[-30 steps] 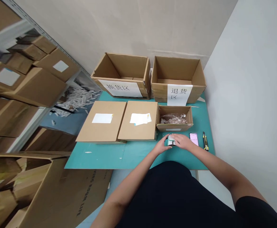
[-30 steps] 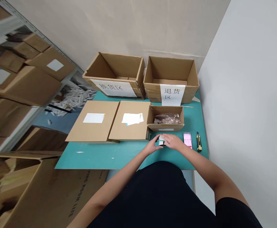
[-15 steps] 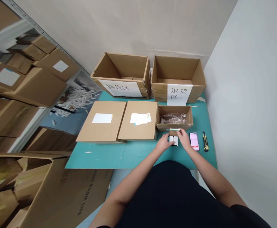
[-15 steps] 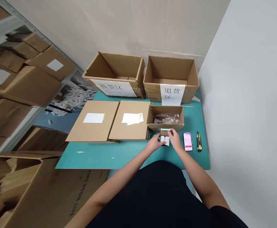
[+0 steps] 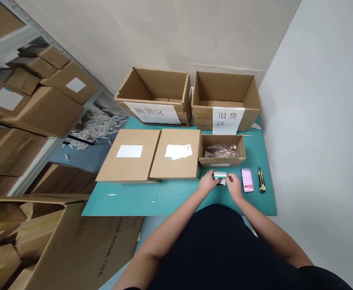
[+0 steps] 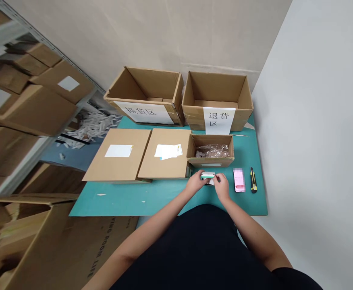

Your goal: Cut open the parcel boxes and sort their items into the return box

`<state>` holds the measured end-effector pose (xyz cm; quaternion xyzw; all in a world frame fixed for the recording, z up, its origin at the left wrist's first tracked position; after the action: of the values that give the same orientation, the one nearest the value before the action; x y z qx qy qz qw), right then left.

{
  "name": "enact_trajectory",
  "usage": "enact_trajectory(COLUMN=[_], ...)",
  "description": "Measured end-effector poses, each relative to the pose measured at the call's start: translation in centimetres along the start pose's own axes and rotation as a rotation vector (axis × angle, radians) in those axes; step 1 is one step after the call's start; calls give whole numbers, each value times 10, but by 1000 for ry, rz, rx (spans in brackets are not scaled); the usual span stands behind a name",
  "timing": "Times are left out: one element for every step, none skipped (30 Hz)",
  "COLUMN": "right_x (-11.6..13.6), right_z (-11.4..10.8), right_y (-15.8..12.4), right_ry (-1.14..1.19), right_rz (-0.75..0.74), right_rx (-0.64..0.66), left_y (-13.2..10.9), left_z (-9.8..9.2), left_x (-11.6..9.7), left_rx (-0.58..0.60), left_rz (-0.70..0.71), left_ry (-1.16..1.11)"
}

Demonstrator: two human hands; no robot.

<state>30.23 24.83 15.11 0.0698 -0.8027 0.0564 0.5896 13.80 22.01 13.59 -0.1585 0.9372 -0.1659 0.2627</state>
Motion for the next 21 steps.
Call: enact_trajectory(right_x=[0,1,3,4,6,7,8,8,7,6,5,4,4,4,4,3,3,2,0,-4,-8], right_z=[-1,0,1,2,4,7,9,11,13,15,18,20,21,22,22,22,21,19,18,15,12], right_y=[0,1,2,3,3,3,3,3,3,3,3,3,3,3,3,4,4,5,6,7,8], right_ry=[9,8,-6,-32,-71,-123,-182,-243,-300,-350,-391,-421,-439,-444,-435,-413,-377,-329,-273,-212,-153], right_rz=[2,-4,-15,-30,-46,-61,-72,-75,-74,-68,-59,-48,-39,-34,-31,-30,-32,-36,-39,-38,-35], right_rx=[-7,-1,16,40,67,95,118,134,145,154,162,168,171,171,169,168,169,175,184,186,182], left_y=[0,0,0,0,0,0,0,1,2,3,4,5,6,8,9,10,11,12,13,14,15], left_z=[-1,-1,-2,-2,-2,-3,-4,-5,-6,-6,-6,-5,-4,-3,-2,-1,0,1,3,4,6], left_x=[0,0,1,2,3,4,5,6,7,8,10,11,13,15,17,19,22,25,28,31,35], left_rx=[-4,-7,-8,-9,-15,-26,-39,-51,-61,-66,-66,-64,-63,-63,-65,-68,-71,-72,-72,-71,-70], left_rz=[1,0,-4,-7,-7,-1,11,25,40,51,58,62,65,69,72,73,72,68,62,54,46], left_ry=[-1,-5,-13,-23,-37,-57,-80,-103,-124,-142,-157,-168,-179,-191,-205,-218,-231,-244,-257,-269,-280])
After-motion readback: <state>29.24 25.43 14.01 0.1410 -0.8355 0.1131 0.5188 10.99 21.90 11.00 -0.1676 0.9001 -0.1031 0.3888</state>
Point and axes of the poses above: each hand's wrist, its own y-axis towards the middle knuckle, its own z-axis out of the palm, x = y × z, the point moved 8 cm from there along y, towards the middle knuckle, and after that the axes turned 14 degrees about y, right-handed, at the moved point
